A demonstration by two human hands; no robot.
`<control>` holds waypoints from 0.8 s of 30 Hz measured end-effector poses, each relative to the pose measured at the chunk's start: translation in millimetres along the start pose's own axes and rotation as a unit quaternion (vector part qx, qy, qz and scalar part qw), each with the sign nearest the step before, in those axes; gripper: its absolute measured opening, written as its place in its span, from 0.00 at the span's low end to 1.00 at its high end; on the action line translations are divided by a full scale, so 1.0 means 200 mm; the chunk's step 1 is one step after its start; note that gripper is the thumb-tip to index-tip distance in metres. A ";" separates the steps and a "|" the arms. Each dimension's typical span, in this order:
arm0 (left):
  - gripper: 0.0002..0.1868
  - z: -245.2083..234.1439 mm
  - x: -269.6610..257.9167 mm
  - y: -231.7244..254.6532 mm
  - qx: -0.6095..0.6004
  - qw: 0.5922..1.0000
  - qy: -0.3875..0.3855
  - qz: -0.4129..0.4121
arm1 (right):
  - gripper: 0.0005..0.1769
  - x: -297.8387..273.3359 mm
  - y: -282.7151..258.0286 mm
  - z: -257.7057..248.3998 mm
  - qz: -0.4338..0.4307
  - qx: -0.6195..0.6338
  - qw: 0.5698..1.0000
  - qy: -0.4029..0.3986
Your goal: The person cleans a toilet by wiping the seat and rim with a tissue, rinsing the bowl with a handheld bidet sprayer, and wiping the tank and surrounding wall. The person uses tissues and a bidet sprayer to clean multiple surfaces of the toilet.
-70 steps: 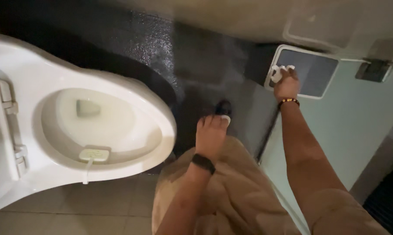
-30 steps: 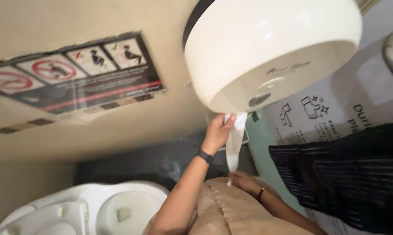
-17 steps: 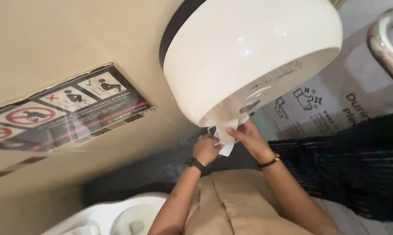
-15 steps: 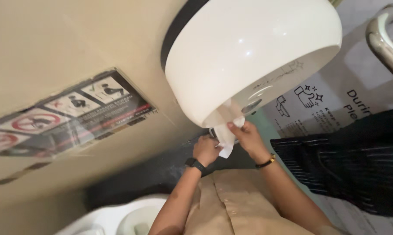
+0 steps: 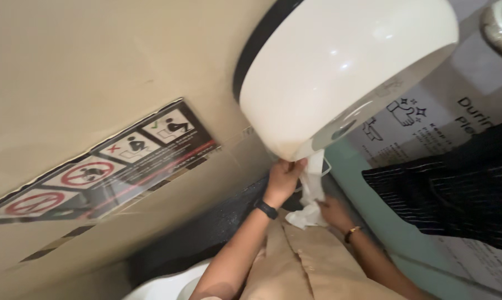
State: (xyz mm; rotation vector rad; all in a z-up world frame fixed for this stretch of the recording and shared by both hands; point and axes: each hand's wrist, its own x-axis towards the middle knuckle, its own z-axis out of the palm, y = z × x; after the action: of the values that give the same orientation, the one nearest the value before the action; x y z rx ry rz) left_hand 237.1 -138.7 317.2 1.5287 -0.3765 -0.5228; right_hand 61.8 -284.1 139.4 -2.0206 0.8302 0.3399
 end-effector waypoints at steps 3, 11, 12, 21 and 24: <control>0.17 -0.05 -0.06 -0.07 0.179 0.983 -0.009 -0.037 | 0.21 -0.01 -0.08 -0.15 0.060 0.166 0.984 0.028; 0.14 -0.09 -0.16 -0.16 0.392 0.913 -0.068 -0.091 | 0.21 -0.07 -0.63 -0.40 -0.153 0.568 0.788 -0.184; 0.14 -0.11 -0.17 -0.16 0.416 0.899 -0.085 -0.111 | 0.20 -0.05 -0.65 -0.36 -0.143 0.556 0.802 -0.164; 0.29 -0.07 -0.09 0.08 0.111 0.986 -0.025 0.126 | 0.17 0.01 -0.22 -0.11 -0.061 0.346 0.919 -0.179; 0.27 0.01 -0.08 0.15 0.056 0.997 -0.005 0.048 | 0.17 0.02 -0.10 -0.08 -0.012 0.257 0.939 -0.227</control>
State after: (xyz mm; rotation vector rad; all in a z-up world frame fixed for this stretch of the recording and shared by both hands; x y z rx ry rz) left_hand 225.3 -132.5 347.7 1.6082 -0.4916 -0.4390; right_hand 76.7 -291.6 158.9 -1.3873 0.5296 0.4938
